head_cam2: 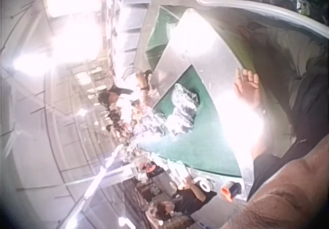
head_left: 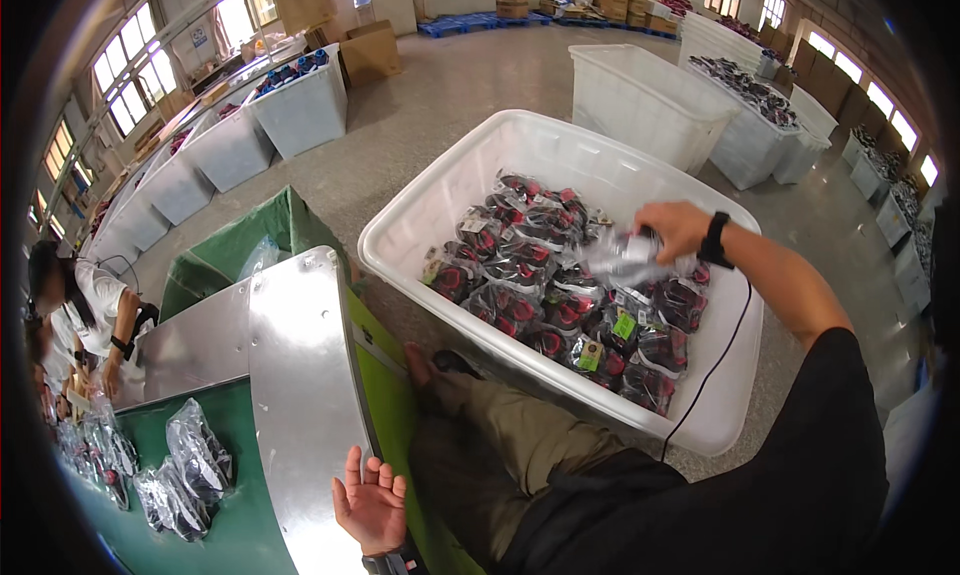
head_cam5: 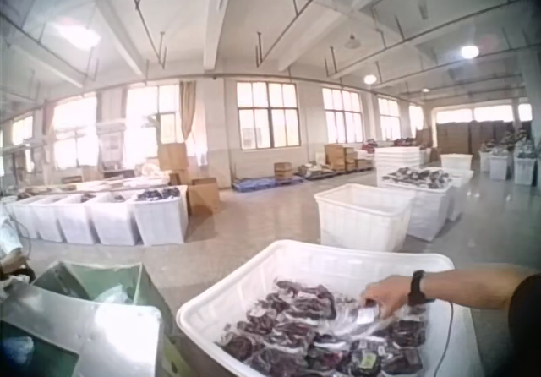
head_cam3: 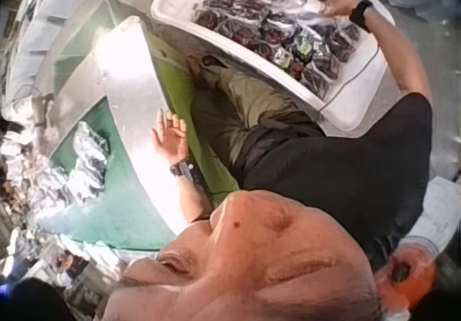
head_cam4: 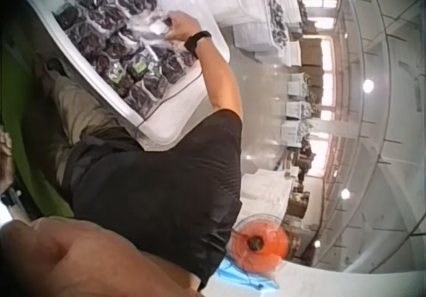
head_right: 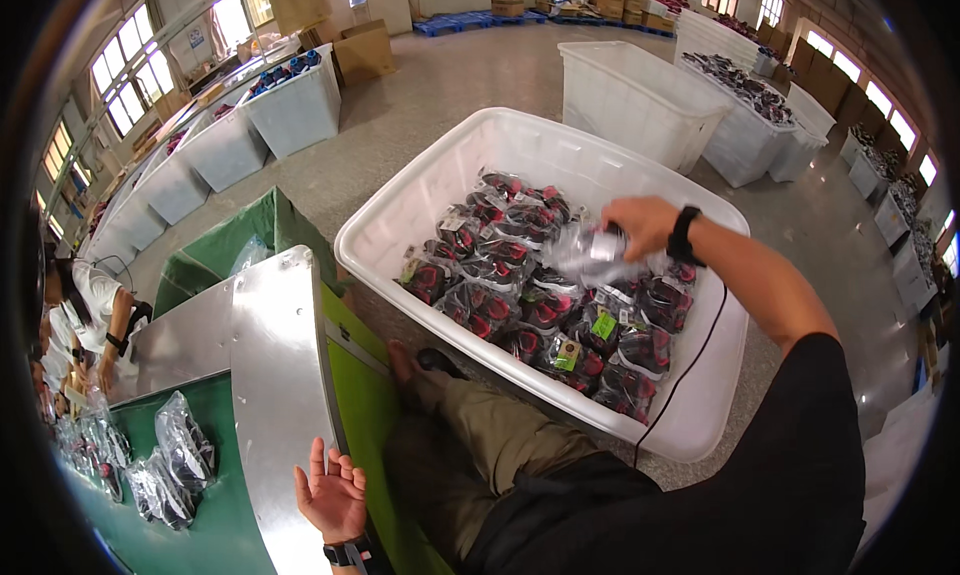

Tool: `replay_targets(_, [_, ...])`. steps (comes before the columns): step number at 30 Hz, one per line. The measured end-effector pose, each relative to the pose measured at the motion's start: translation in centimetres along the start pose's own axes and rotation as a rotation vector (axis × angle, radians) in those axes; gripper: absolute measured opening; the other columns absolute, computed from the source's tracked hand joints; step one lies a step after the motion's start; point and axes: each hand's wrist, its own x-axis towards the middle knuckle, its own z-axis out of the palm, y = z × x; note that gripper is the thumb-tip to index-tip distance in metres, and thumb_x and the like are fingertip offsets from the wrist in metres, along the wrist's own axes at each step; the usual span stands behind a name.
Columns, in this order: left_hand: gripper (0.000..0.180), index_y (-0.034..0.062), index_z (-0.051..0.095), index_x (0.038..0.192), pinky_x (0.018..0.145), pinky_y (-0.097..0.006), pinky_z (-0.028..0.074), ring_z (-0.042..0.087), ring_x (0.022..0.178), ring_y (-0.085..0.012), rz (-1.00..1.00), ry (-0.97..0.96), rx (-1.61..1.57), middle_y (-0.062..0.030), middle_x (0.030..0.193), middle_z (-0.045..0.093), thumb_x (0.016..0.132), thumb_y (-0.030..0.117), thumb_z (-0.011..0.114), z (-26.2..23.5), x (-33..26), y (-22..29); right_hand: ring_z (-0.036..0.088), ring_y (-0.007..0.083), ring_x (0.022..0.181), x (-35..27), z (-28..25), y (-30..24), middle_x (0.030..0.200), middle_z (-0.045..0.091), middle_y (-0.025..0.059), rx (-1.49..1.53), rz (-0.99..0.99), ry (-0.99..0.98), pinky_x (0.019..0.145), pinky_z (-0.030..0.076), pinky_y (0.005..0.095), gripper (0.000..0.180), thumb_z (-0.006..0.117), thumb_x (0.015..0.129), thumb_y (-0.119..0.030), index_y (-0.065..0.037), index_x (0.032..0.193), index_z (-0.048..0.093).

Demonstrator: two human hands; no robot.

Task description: The person sits on the floor and repeatedly picks packaged footwear from a white bin, then places them onto a green conveyor belt. The items are handled one at a time and moved from the bin to the belt for downstream processing.

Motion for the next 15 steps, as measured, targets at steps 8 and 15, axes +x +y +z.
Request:
replay_targets(8, [0.057, 0.0083, 0.054, 0.148, 0.094, -0.051, 0.061, 0.072, 0.108, -0.0286, 0.001, 0.005, 0.02, -0.0127, 0.118, 0.071, 0.108, 0.049, 0.049, 0.2, -0.1, 0.4, 0.064, 0.036, 0.116, 9.8, -3.9, 6.2, 0.123, 0.064, 0.0145, -0.117, 0.3, 0.381, 0.096, 0.054, 0.0474, 0.067, 0.083, 0.076, -0.024, -0.017, 0.138, 0.059])
replay_targets(15, [0.057, 0.0082, 0.055, 0.146, 0.093, -0.05, 0.061, 0.071, 0.108, -0.029, -0.006, 0.004, 0.006, -0.0133, 0.119, 0.071, 0.108, 0.049, 0.05, -0.1, 0.0, 0.6, 0.067, 0.0344, 0.109, 6.2, -0.3, 1.4, 0.113, 0.071, 0.013, 0.106, 0.136, 0.155, 0.093, 0.054, 0.0473, 0.06, 0.082, 0.079, -0.036, -0.013, 0.131, 0.065])
